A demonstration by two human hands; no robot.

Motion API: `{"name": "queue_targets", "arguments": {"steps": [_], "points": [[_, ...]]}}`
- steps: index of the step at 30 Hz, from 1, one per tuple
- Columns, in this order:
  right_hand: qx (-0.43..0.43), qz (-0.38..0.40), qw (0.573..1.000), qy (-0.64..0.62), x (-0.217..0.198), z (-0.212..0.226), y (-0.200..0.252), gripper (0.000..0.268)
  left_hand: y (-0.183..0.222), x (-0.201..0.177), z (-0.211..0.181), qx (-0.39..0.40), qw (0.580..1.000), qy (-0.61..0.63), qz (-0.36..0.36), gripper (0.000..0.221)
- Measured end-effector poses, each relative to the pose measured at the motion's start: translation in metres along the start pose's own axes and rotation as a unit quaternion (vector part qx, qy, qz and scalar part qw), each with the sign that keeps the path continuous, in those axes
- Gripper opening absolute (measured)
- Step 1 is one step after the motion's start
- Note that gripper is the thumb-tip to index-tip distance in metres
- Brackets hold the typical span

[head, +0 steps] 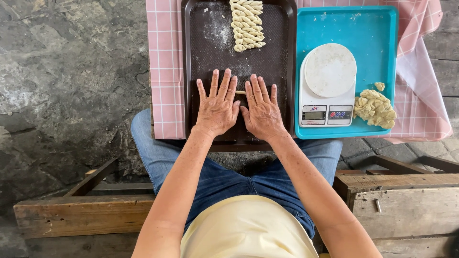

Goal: Rolling a small portion of dough into a long strand and then braiding it into a specific shape on a baking tray.

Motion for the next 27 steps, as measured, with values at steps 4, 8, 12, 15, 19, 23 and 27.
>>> {"name": "queue_targets", "arguments": {"steps": [4,8,12,15,19,23,27], "points": [[0.004,0.002,1.0,-0.005,0.0,-0.004,-0.008,0.073,-0.007,-0.004,0.003,-0.004,1.0,0.007,0.004,0.068],[0.008,0.0,1.0,-0.01,0.001,-0.011,-0.019,0.074,-0.017,-0.006,0.008,-0.011,1.0,0.011,0.005,0.067],[0.006,-0.003,1.0,-0.012,-0.005,-0.014,-0.028,0.073,-0.026,-0.01,0.011,-0.012,1.0,0.005,0.01,0.067],[0.009,0.002,1.0,-0.015,-0.008,-0.015,-0.035,0.074,-0.033,-0.014,0.015,-0.012,1.0,0.008,0.009,0.067],[0.023,0.025,0.999,-0.014,-0.007,-0.02,-0.04,0.074,-0.041,-0.014,0.018,-0.011,1.0,0.004,0.015,0.069],[0.023,0.035,0.999,-0.01,-0.007,-0.019,-0.04,0.076,-0.041,-0.016,0.018,-0.008,1.0,0.004,0.018,0.068],[0.02,0.042,0.999,-0.002,-0.008,-0.016,-0.033,0.077,-0.032,-0.019,0.015,0.0,1.0,0.004,0.022,0.068]]}}
Point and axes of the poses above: each hand's wrist, its own y-axis away from the middle knuckle, its own x-axis out of the palm, z = x × y, the point moved 8 cm from there along -y, towards the middle knuckle, and after that the axes turned 6 degrees about x, right-handed, at the moved point
